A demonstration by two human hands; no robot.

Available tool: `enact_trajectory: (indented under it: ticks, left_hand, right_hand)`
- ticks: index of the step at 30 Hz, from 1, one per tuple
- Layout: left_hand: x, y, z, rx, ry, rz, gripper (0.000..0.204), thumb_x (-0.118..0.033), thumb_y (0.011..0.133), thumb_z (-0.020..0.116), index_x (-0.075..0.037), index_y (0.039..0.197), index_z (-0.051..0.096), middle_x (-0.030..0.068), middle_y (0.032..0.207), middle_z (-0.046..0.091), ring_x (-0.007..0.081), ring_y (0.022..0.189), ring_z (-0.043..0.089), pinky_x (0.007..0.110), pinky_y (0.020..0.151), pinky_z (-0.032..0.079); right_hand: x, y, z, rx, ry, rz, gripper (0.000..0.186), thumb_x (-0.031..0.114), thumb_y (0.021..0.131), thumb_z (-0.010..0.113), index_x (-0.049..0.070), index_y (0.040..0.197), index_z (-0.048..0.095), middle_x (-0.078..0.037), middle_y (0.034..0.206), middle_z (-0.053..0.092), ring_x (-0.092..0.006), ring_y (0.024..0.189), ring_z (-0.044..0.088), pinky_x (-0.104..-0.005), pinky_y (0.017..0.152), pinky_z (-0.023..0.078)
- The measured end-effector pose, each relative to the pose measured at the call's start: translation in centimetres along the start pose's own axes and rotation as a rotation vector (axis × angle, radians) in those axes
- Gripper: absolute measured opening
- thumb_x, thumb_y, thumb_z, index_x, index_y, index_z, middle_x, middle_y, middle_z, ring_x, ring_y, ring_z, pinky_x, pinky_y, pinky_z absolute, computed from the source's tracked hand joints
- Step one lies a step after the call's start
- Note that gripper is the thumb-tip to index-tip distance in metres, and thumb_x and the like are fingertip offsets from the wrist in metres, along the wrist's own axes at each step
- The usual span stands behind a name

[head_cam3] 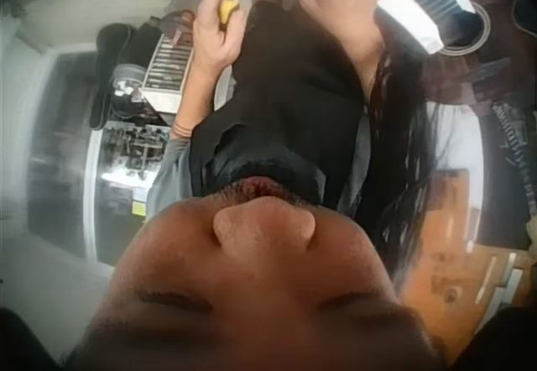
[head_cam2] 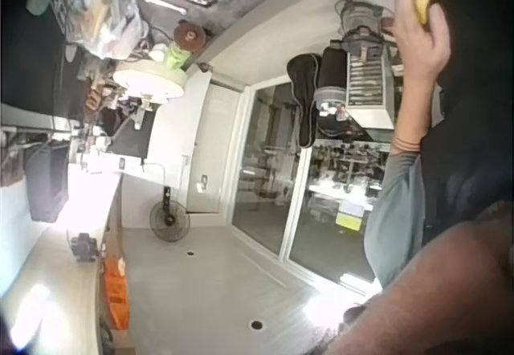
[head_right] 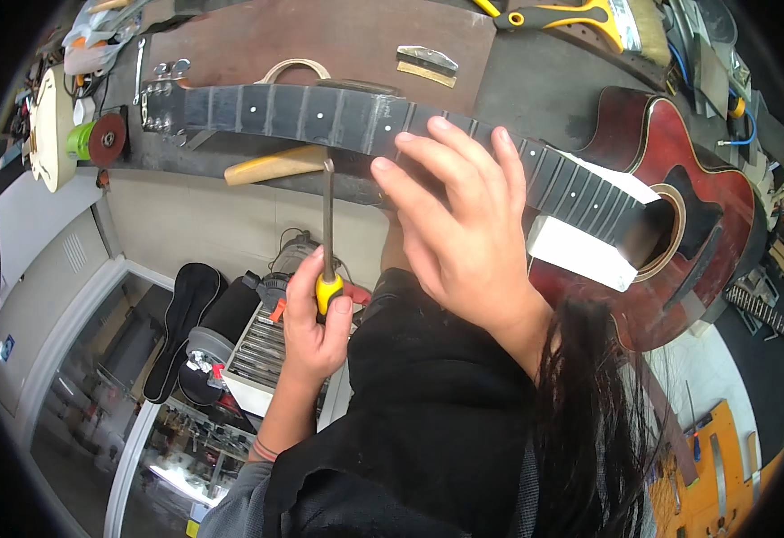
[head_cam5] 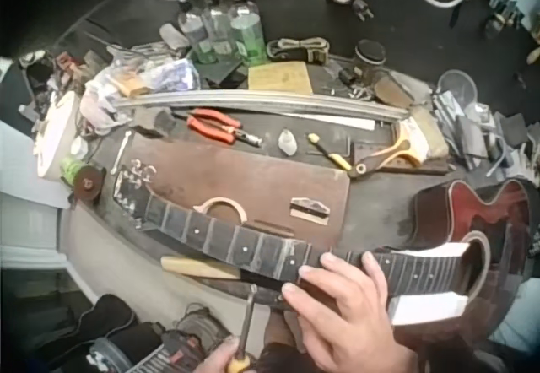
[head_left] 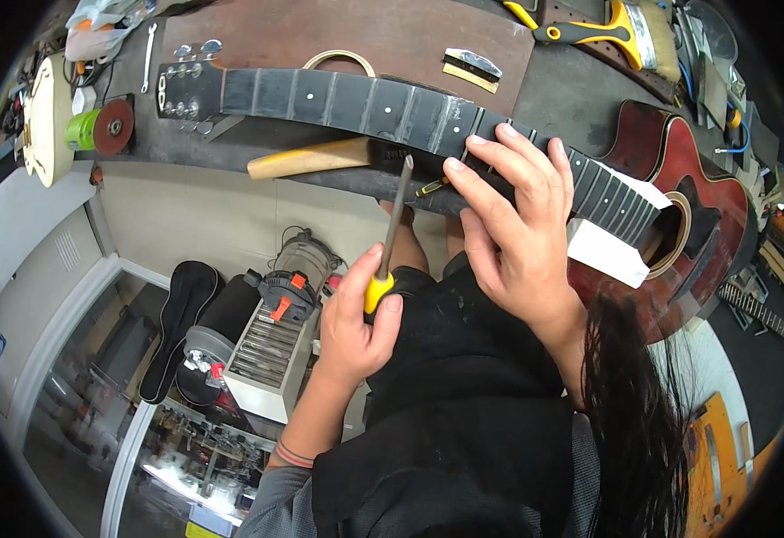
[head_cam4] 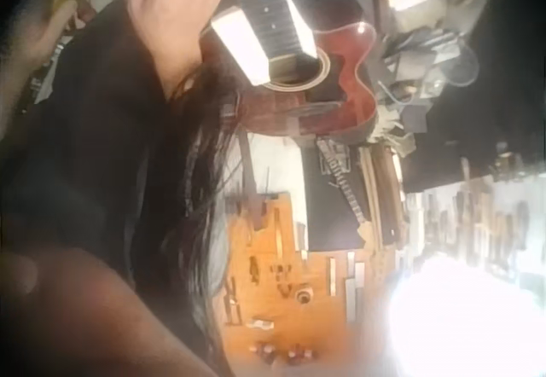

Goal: The person uses a metal file to smooth the edges of the frets on a guitar neck. They systematically move the file along the fretboard, filing each fret individually. The person briefly switches to a yellow-handled tool to scrape or clean the fretboard surface before resuming the filing process.

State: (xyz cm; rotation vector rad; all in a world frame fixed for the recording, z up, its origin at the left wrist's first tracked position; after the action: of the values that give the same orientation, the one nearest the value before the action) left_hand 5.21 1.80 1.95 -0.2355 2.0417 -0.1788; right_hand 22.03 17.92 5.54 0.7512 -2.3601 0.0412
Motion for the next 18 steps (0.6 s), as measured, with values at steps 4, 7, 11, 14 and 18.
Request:
enact_trajectory:
  ticks: [4,7,11,14,18]
  left_hand:
    - [0.0,0.3,0.5,0.025,0.055,0.0,0.066,0.004,0.104,0.067,0.002,0.166,0.044,0.0214,0.119,0.076,0.0268,0.095,0.079,0.037,0.083,0.062]
    - [-0.5,0.4,0.4,0.01,0.061,-0.041,0.064,0.001,0.1,0.075,0.003,0.16,0.052,0.0246,0.136,0.074,0.0378,0.11,0.078,0.042,0.093,0.063]
    - [-0.9,0.6,0.4,0.011,0.092,-0.052,0.064,0.0,0.099,0.079,0.003,0.158,0.055,0.0264,0.148,0.072,0.0444,0.118,0.078,0.045,0.098,0.064]
    - [-1.3,1.0,0.4,0.018,0.108,-0.045,0.064,0.0,0.099,0.079,0.003,0.159,0.055,0.0261,0.148,0.072,0.0442,0.118,0.078,0.045,0.097,0.064]
    - [-1.4,1.1,0.6,0.012,0.151,-0.027,0.065,0.0,0.099,0.079,0.003,0.159,0.055,0.026,0.149,0.071,0.0444,0.12,0.078,0.045,0.098,0.064]
  right_hand:
    - [-0.5,-0.3,0.8,-0.014,-0.007,-0.011,0.064,0.005,0.082,0.08,0.021,0.144,0.077,-0.007,0.155,0.065,-0.0333,0.152,0.056,-0.0618,0.131,0.027]
    - [-0.4,-0.1,0.7,0.044,0.017,0.026,0.063,0.002,0.084,0.082,0.023,0.143,0.08,-0.009,0.154,0.065,-0.0353,0.154,0.054,-0.0611,0.134,0.024]
    - [-0.5,-0.2,1.0,0.031,0.007,0.02,0.063,0.004,0.084,0.084,0.026,0.142,0.08,-0.008,0.155,0.065,-0.0346,0.154,0.053,-0.0593,0.135,0.022]
    - [-0.5,-0.1,0.9,0.047,0.012,0.031,0.062,0.005,0.084,0.084,0.027,0.142,0.08,-0.008,0.156,0.065,-0.0341,0.154,0.053,-0.0588,0.135,0.022]
    - [-0.6,-0.1,1.0,0.04,0.015,0.037,0.06,0.005,0.084,0.084,0.026,0.14,0.081,-0.007,0.156,0.066,-0.0331,0.154,0.053,-0.0578,0.135,0.022]
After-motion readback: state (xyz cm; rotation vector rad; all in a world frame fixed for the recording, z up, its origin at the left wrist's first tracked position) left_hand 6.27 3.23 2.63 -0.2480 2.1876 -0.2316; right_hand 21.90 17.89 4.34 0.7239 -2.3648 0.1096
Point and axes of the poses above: each hand's wrist, its own y-axis towards the middle knuckle, its own z-axis out of the palm, x = y × z, the point moved 9 cm from there along y, towards the middle knuckle
